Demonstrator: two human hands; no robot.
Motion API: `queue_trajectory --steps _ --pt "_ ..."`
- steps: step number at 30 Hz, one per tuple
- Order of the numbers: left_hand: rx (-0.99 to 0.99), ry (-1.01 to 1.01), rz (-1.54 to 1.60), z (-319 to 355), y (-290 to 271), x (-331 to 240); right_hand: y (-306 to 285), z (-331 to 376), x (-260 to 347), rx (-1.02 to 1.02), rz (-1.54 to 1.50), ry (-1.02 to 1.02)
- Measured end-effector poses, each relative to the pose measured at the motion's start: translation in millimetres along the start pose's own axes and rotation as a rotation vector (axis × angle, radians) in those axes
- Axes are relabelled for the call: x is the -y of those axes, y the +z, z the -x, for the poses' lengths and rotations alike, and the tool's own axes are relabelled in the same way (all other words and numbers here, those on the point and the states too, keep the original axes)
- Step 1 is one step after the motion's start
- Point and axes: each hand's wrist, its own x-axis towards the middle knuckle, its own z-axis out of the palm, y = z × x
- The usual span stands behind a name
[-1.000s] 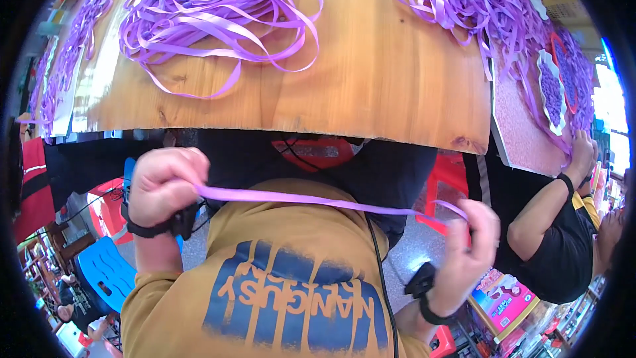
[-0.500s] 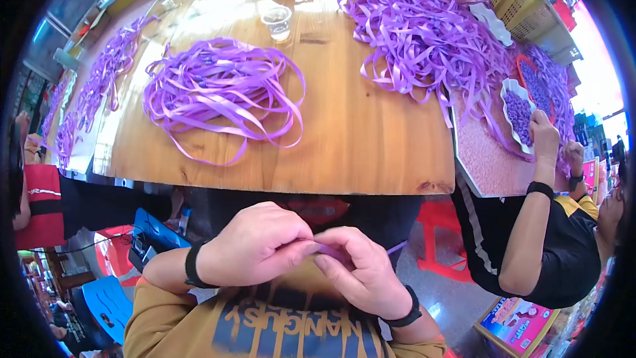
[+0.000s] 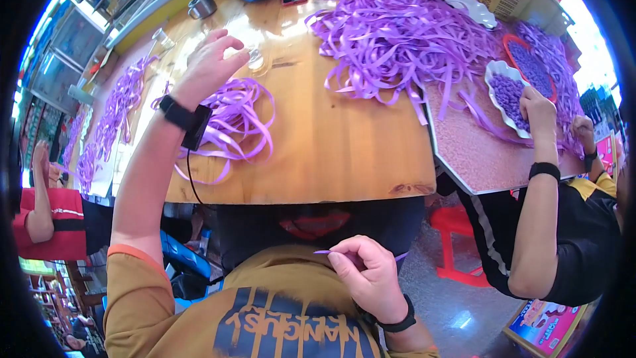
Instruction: The person ties a series of knots in a purple ribbon by hand, pulling the ribbon taut to secure each knot before placing it back on the table.
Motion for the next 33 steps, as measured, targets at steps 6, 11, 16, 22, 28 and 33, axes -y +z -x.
queue_trajectory --steps 6,11,16,22,28,33 --pt "0.443 -0.272 -0.208 -40.4 40.6 1.3 -19.6 16.4 -0.6 -0.078 0.012 -0.002" --pt "0.470 -0.269 -0.123 -41.5 51.2 10.0 -27.0 21.1 -5.5 -0.136 -0.127 0.060" --pt "0.110 0.041 0.161 -23.1 24.0 24.7 -25.4 4.3 5.3 -0.135 -0.200 0.006" --pt "0.368 -0.234 0.940 88.7 -52.6 -108.6 -13.9 -18.6 18.1 -0.059 -0.406 0.080" --pt "0.461 0.174 0.918 164.1 -53.7 -126.6 10.2 -24.4 20.7 0.110 -0.399 0.103" --pt "0.452 0.146 0.990 181.7 -44.8 -116.8 27.4 -20.3 21.7 0.119 -0.321 0.098"
